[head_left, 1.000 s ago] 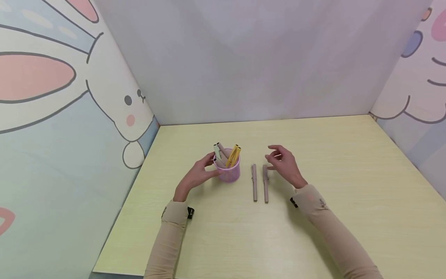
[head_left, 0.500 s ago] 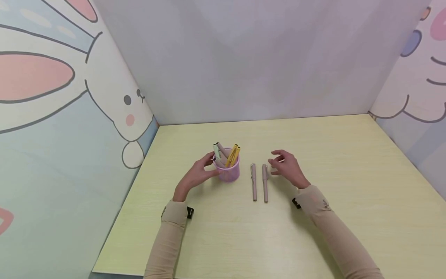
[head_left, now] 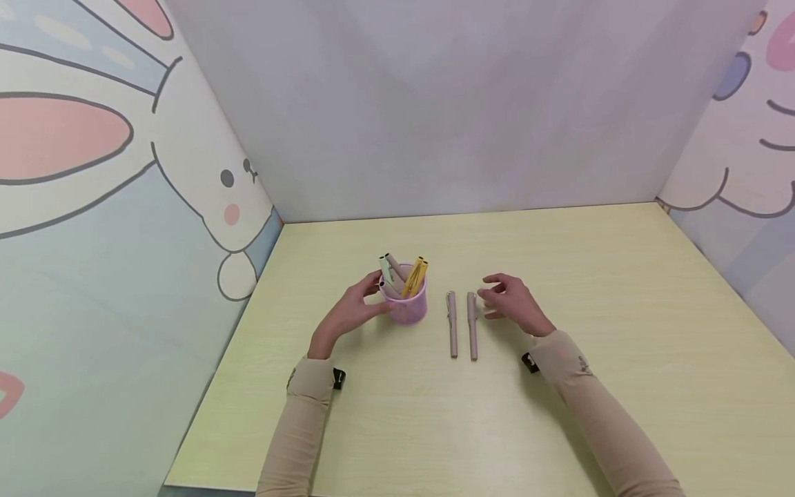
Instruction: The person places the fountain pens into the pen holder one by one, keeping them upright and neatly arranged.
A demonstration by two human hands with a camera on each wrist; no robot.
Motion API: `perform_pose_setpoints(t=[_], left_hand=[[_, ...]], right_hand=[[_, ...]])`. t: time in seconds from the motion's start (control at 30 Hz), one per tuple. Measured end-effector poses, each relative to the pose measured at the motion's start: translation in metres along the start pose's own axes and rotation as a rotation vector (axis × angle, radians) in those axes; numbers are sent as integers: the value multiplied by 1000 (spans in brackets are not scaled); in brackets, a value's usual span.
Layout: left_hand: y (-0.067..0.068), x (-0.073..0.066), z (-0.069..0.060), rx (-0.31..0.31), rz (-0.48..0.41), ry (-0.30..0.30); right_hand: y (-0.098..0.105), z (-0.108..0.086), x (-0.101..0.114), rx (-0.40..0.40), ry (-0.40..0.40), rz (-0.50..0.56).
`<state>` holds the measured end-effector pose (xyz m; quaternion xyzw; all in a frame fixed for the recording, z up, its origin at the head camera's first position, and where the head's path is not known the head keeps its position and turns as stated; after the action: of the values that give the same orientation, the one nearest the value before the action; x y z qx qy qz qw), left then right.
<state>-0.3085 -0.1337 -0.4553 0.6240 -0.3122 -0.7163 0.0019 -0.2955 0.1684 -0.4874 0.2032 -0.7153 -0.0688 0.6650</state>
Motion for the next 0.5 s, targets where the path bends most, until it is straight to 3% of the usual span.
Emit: perform_pose_setpoints(t=[0.5], left_hand=[[0, -1, -1, 5, -9, -23]], right_hand=[[-9, -3, -5, 60, -59, 24]])
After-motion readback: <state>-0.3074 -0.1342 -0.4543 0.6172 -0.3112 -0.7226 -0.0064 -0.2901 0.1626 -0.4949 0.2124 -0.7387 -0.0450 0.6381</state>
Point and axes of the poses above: each hand's wrist, its own z-axis towards the middle knuckle, its own y-axis out of the back of the hand, x = y × z, the point moved 9 cm from there along z, towards the middle knuckle, and after that the axes turned 8 degrees about -z, right-handed, at the moved point
